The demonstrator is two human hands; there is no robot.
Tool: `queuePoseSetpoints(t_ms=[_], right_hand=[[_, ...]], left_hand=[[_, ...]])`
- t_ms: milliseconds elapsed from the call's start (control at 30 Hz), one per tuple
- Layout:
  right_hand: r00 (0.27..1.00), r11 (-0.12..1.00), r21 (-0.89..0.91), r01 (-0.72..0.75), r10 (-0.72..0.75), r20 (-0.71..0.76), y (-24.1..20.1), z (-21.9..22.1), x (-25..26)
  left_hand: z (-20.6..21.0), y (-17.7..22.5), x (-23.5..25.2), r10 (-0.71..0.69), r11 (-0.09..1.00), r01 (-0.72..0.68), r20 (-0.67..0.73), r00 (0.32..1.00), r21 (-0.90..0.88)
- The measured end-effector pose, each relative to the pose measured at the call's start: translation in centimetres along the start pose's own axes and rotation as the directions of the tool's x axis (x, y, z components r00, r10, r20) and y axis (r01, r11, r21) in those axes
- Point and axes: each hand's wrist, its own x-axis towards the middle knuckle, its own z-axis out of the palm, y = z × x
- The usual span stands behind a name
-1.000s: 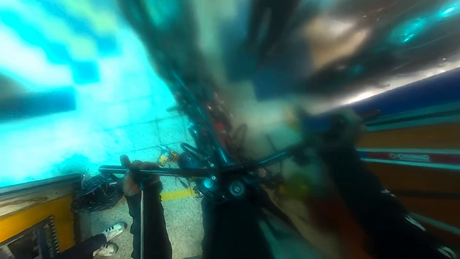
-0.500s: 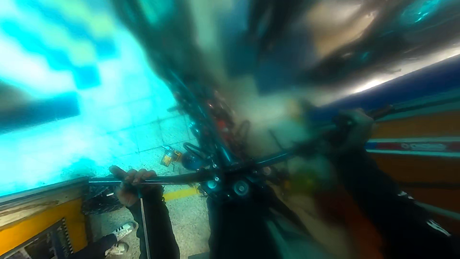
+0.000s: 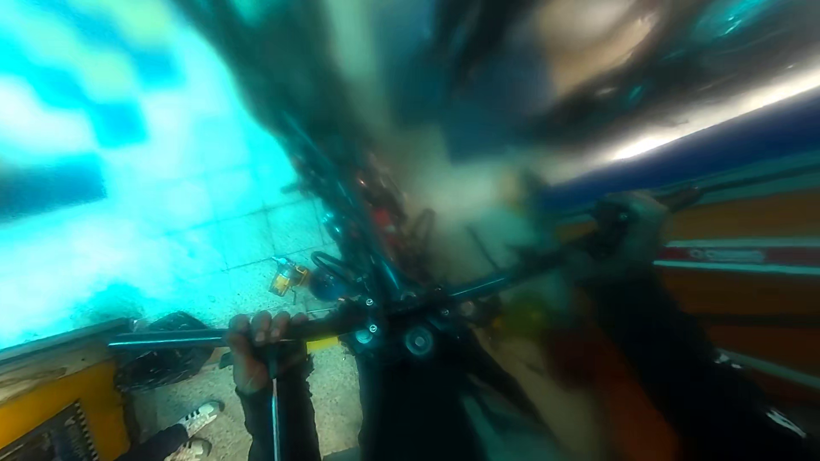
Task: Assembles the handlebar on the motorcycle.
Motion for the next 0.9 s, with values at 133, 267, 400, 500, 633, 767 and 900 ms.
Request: queuePoseSetpoints(t_ms=[133, 267, 400, 500, 633, 767, 900], right_hand=[[0.981, 0.994, -0.08, -0.081, 0.093, 0.173, -1.7, -1.1, 0.5], [0.804, 0.977, 0.124, -0.171, 0.066, 0.592, -6.3, -0.1, 3.1], [0.621, 0.976, 0.216, 0.002, -0.17, 0.765, -8.1, 2.9, 4.6], [0.584, 0.989, 0.118, 0.087, -0.146, 0.798, -8.5, 3.6, 4.6], [0.598, 0.982, 0.099, 0.158, -0.175, 0.782, -9.4, 4.3, 4.0], [0.544, 0.977, 0.052, 0.208, -0.16, 0.824, -10.2, 4.5, 3.8], [0.473, 0.978, 0.004, 0.21, -0.105, 0.875, -10.5, 4.6, 4.1]], left_hand=[[-0.3, -0.4, 0.1, 0.058, 0.998, -0.058, 0.034, 0.998, -0.001], [-0.3, -0.5, 0.1, 0.093, 0.995, -0.093, 0.024, 0.995, 0.028], [-0.2, -0.5, 0.1, 0.086, 0.996, -0.087, 0.016, 0.996, 0.007], [0.2, -0.6, 0.0, 0.1, 0.995, -0.1, -0.014, 0.995, 0.01], [0.6, -0.8, 0.2, 0.115, 0.993, -0.115, -0.011, 0.993, 0.013], [0.1, -0.8, 0.1, 0.109, 0.994, -0.109, -0.003, 0.994, 0.004], [-0.3, -0.8, 0.0, 0.108, 0.994, -0.108, 0.004, 0.994, -0.021]])
